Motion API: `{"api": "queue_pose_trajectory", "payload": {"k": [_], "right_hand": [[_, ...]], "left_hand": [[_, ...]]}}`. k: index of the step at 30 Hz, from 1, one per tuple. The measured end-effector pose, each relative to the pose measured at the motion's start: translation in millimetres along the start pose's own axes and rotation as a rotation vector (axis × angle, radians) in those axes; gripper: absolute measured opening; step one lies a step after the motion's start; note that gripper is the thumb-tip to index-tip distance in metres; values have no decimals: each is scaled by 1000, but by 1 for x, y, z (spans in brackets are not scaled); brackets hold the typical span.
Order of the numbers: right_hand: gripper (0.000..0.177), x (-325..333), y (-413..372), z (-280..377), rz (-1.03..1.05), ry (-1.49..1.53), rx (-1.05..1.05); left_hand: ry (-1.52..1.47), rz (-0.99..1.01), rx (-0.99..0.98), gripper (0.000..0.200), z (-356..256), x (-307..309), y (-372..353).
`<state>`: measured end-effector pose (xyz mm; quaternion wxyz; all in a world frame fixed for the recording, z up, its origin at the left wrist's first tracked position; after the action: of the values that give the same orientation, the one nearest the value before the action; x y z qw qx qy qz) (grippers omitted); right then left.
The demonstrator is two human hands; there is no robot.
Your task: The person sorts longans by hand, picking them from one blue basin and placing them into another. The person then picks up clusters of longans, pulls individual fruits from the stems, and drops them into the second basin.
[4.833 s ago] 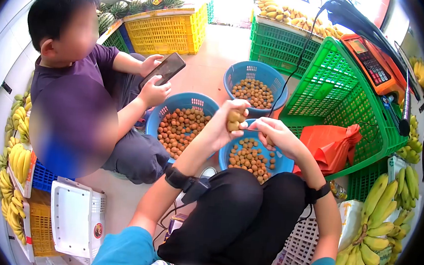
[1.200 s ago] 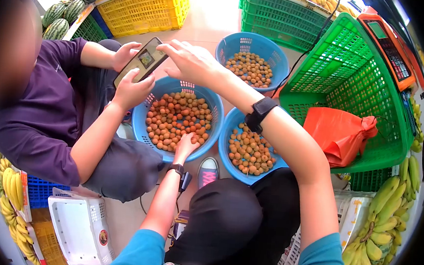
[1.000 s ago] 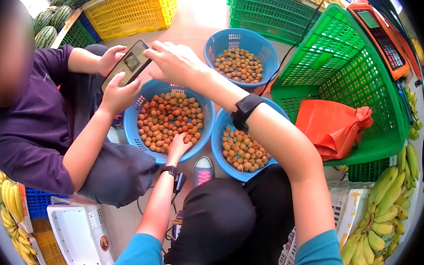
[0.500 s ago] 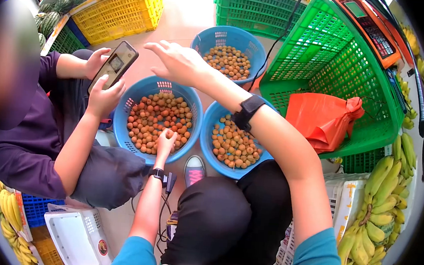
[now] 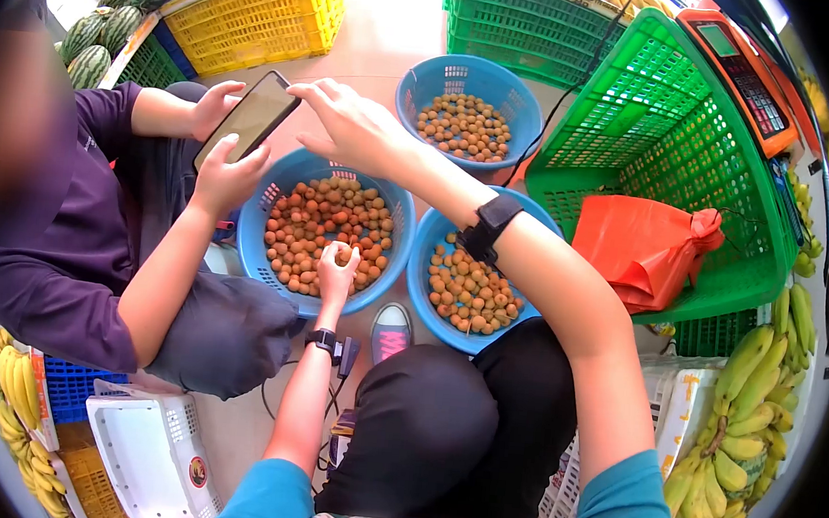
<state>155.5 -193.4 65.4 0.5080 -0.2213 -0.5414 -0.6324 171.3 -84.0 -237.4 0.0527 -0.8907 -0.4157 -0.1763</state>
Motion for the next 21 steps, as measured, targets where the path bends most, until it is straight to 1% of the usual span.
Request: {"api": "queue_pose_trajectory", "payload": {"k": [1,4,5,7,9,11,12,13,14,15,16,17,19,21], "right_hand": [[50,2,-1,1,-23,8,-5],[51,0,-3,3,8,9,-45],[51,0,-4,7,11,13,-38],[50,1,-3,18,27,-70,-18],[50,4,-5,26,17,-86,9],[50,5,-6,27,11,-102,-3],[44,7,-6,28,-14,-107,6],[44,7,-8,28,-11,-104,12],[40,9,-11,26,-32,-93,6],[36,12,-13,24,-52,-83,1],[29,15,-17,21,-62,-65,-35],[29,16,-20,20,-63,-68,-29],[28,8,-30,-7,-18,55,-203],[29,5,-35,-15,0,47,-236]], "left_hand": [[-1,-5,0,17,0,1,0],[-101,-128,16,17,4,17,-4],[-101,-136,18,17,4,19,-4],[-103,-318,-64,15,-2,37,-10],[-64,-373,-103,15,-6,45,-11],[-692,-394,196,16,56,32,-10],[-802,-529,152,19,62,38,-9],[-1068,-502,295,23,81,22,-11],[-1327,-276,252,25,76,3,0],[-1573,-32,198,27,55,-13,6],[-1777,-5,202,27,45,-24,10],[-1978,27,203,27,23,-35,17],[-2013,90,136,26,-24,-36,24],[-2244,214,116,26,-55,-49,27]]}}
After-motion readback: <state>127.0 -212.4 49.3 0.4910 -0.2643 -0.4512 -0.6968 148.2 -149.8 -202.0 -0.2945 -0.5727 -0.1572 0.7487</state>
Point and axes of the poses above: each hand's wrist, its own y-axis towards the middle knuckle, its own x-axis out of the back of the hand, z = x × y, the point moved 10 cm from there along y, towards the middle knuckle, and after that the axes turned 15 degrees about z, right-handed, at the moved point
